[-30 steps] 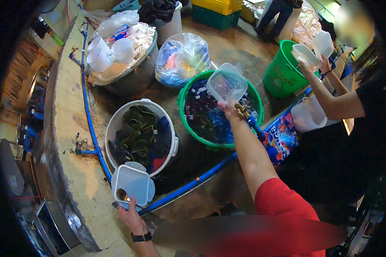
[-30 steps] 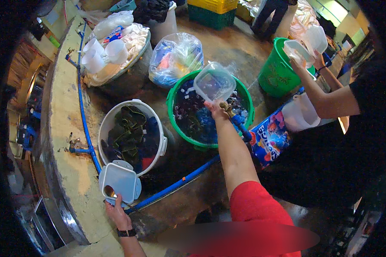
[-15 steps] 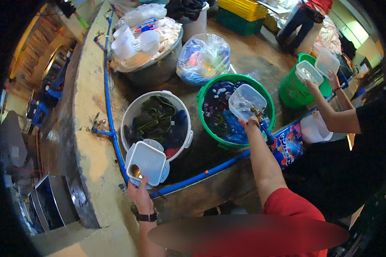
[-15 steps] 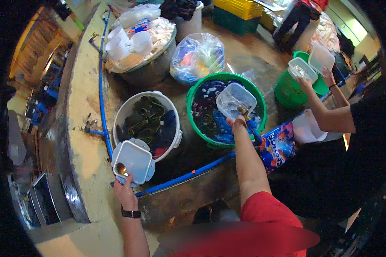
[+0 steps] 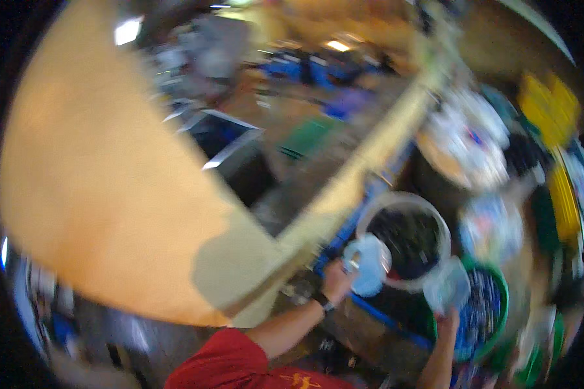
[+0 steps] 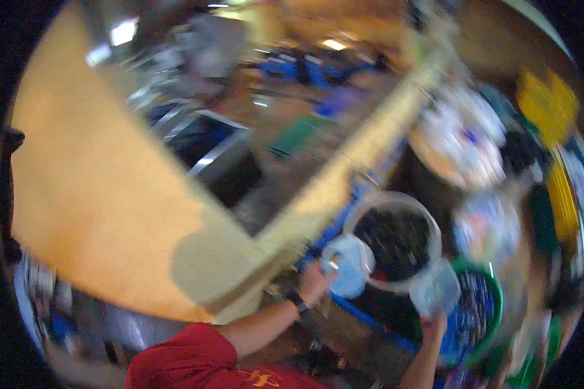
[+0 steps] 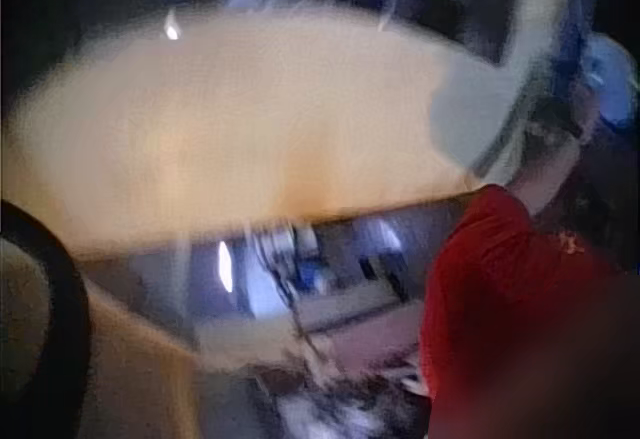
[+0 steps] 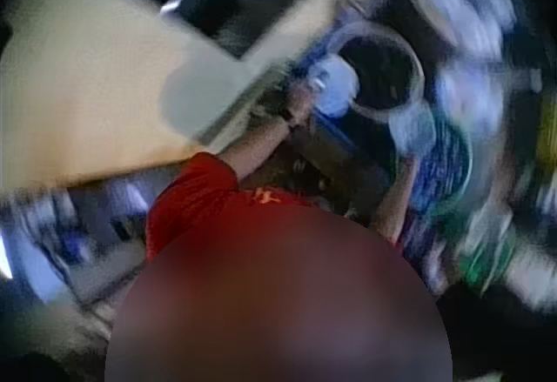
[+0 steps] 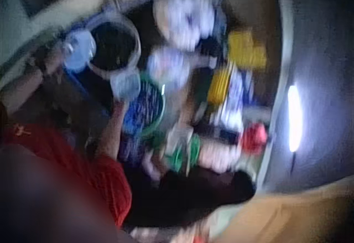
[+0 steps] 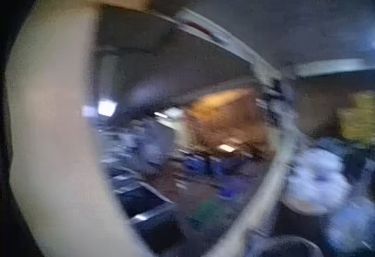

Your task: The person uses a red squeegee and a black dustpan to push water and debris across a wet concrete floor in a commercial kitchen. They move around the room, sweeping water toward a drain and collecting debris into the dustpan.

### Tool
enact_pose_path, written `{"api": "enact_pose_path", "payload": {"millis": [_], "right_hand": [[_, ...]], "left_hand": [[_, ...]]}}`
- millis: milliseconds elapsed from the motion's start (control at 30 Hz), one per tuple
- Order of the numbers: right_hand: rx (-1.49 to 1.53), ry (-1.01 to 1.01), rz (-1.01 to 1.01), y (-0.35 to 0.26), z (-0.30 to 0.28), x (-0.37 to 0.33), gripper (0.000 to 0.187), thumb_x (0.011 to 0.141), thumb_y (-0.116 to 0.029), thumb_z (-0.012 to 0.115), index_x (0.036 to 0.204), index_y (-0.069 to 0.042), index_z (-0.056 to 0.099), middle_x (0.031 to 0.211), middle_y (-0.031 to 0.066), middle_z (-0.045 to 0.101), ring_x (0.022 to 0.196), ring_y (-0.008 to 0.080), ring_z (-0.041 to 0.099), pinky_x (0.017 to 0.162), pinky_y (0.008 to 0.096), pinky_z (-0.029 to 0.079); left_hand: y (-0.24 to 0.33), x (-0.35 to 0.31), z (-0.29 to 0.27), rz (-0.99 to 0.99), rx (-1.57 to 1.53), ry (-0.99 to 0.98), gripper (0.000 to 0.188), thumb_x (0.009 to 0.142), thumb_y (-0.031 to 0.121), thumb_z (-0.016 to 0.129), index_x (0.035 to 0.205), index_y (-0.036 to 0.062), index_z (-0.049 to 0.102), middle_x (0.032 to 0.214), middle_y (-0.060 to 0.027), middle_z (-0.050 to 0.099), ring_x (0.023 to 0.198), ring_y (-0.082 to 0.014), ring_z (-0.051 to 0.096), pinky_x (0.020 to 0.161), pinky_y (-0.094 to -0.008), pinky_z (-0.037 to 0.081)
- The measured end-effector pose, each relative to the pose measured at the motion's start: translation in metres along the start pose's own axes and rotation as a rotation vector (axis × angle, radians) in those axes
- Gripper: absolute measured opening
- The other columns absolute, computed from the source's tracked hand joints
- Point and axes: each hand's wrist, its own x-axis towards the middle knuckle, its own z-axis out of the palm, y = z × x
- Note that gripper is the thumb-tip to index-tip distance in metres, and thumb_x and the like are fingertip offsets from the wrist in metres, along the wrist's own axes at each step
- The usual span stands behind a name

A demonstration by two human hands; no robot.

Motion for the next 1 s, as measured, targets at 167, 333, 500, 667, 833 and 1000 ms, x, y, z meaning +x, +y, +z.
{"api": "enact_pose_path", "payload": {"millis": [167, 333, 500, 667, 833, 1000], "right_hand": [[-0.207, -0.125, -0.027, 0.014, 0.046, 0.007, 0.052, 0.088, -0.031, 0.065, 0.131, -0.005, 0.052, 0.120, 0.0138, 0.061, 0.095, 0.0356, 0.062, 0.065, 0.0451, 0.058], [-0.403, -0.309, 0.008, 0.008, 0.145, 0.012, 0.050, 0.088, -0.031, 0.064, 0.129, -0.005, 0.054, 0.117, 0.0138, 0.062, 0.094, 0.0345, 0.063, 0.065, 0.0444, 0.058], [-0.492, -0.400, -0.034, 0.004, 0.204, -0.041, 0.047, 0.088, -0.032, 0.063, 0.127, -0.006, 0.055, 0.115, 0.0138, 0.063, 0.092, 0.0334, 0.063, 0.064, 0.0437, 0.057], [-0.523, -0.407, -0.078, 0.003, 0.241, -0.083, 0.045, 0.089, -0.032, 0.063, 0.124, -0.006, 0.057, 0.112, 0.0137, 0.064, 0.091, 0.0324, 0.063, 0.064, 0.0430, 0.057], [-0.520, -0.394, -0.126, -0.006, 0.249, -0.099, 0.042, 0.089, -0.032, 0.062, 0.122, -0.006, 0.058, 0.109, 0.0137, 0.065, 0.089, 0.0313, 0.064, 0.064, 0.0423, 0.057], [-0.488, -0.399, -0.187, -0.027, 0.228, -0.104, 0.040, 0.089, -0.032, 0.061, 0.120, -0.006, 0.060, 0.107, 0.0137, 0.066, 0.088, 0.0302, 0.064, 0.064, 0.0416, 0.057]], "left_hand": [[0.006, -0.036, -0.021, 0.041, -0.126, 0.094, 0.035, 0.073, 0.020, 0.076, 0.102, 0.0010, 0.070, 0.090, -0.0154, 0.072, 0.084, -0.0247, 0.069, 0.077, -0.0379, 0.053], [0.025, -0.030, -0.049, -0.150, -0.305, 0.127, 0.032, 0.069, 0.016, 0.073, 0.098, 0.0013, 0.072, 0.081, -0.0146, 0.071, 0.073, -0.0239, 0.069, 0.069, -0.0392, 0.054], [0.020, -0.030, -0.076, -0.084, -0.251, 0.242, 0.030, 0.066, 0.019, 0.073, 0.088, -0.0022, 0.069, 0.079, -0.0184, 0.069, 0.073, -0.0284, 0.068, 0.066, -0.0423, 0.053], [0.008, -0.039, -0.119, -0.136, -0.402, 0.071, 0.025, 0.068, 0.014, 0.076, 0.087, -0.0010, 0.068, 0.080, -0.0179, 0.069, 0.076, -0.0293, 0.068, 0.067, -0.0441, 0.051], [-0.013, -0.059, -0.155, -0.176, -0.459, 0.003, 0.024, 0.068, 0.011, 0.077, 0.087, -0.0008, 0.069, 0.077, -0.0140, 0.068, 0.070, -0.0231, 0.067, 0.061, -0.0392, 0.051], [-0.026, -0.085, -0.169, -0.111, -0.462, 0.044, 0.033, 0.072, 0.018, 0.073, 0.094, -0.0047, 0.066, 0.086, -0.0236, 0.069, 0.081, -0.0351, 0.069, 0.070, -0.0451, 0.053]]}}
